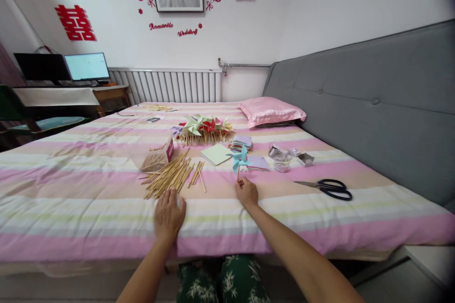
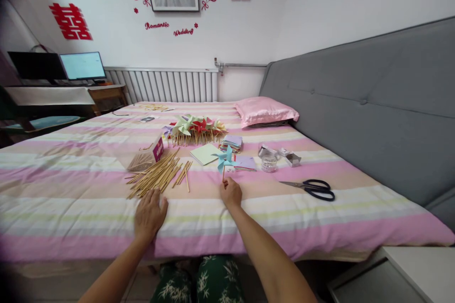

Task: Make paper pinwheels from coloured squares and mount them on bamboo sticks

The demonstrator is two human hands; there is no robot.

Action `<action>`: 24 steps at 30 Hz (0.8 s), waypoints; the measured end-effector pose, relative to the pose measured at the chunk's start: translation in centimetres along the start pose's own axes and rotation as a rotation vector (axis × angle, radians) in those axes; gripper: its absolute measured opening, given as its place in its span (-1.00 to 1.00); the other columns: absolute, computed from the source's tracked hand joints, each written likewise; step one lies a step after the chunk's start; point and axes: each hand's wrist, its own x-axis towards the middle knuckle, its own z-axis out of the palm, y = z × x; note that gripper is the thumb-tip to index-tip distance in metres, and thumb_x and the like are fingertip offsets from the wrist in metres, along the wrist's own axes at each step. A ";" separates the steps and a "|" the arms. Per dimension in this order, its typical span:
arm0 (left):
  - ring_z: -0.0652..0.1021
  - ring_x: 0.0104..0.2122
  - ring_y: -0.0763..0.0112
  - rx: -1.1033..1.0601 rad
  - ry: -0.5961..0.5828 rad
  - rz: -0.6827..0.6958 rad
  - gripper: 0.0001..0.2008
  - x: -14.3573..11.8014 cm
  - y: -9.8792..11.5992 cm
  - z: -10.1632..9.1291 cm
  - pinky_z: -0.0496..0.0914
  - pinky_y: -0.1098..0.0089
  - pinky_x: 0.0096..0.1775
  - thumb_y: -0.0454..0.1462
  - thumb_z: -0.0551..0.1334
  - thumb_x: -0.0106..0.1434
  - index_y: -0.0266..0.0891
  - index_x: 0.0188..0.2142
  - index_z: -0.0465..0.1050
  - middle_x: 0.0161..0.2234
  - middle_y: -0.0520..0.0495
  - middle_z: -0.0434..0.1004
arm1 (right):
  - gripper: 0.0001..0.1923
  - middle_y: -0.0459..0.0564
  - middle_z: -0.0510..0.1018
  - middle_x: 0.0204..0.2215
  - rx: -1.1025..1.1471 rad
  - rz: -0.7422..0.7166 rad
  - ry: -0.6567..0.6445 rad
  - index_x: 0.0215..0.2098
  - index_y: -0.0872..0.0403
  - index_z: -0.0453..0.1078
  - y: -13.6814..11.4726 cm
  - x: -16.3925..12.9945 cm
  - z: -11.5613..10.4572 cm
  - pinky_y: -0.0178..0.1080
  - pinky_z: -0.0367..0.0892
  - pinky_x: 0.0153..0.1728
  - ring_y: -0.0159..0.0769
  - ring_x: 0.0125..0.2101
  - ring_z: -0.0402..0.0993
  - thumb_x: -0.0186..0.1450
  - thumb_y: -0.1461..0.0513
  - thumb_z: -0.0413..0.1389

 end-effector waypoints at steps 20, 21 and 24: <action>0.39 0.04 0.09 0.004 -0.027 -0.009 -0.57 0.0 -0.2 -0.5 0.21 0.15 0.08 -0.20 0.02 0.24 -0.43 0.03 0.32 0.00 -0.34 0.43 | -0.83 -0.05 0.59 -0.48 0.061 0.020 -0.019 -0.35 0.04 0.45 -0.1 -0.2 -0.1 -0.35 0.25 -0.42 -0.28 -0.45 0.50 0.19 0.23 0.01; 0.39 0.04 0.09 0.004 -0.028 -0.008 -0.57 0.0 -0.2 -0.5 0.21 0.15 0.08 -0.20 0.03 0.24 -0.43 0.03 0.32 0.00 -0.35 0.43 | -0.82 -0.05 0.59 -0.48 0.068 0.020 -0.020 -0.35 0.04 0.45 -0.1 -0.2 -0.1 -0.35 0.26 -0.42 -0.27 -0.44 0.51 0.19 0.23 0.01; 0.40 0.04 0.09 0.007 -0.024 -0.012 -0.57 0.0 -0.5 -0.3 0.23 0.14 0.07 -0.21 0.03 0.24 -0.41 0.03 0.32 -0.01 -0.33 0.44 | -0.82 -0.04 0.59 -0.48 0.096 0.016 -0.028 -0.36 0.03 0.45 -0.2 -0.1 0.0 -0.32 0.29 -0.40 -0.25 -0.45 0.51 0.19 0.20 0.01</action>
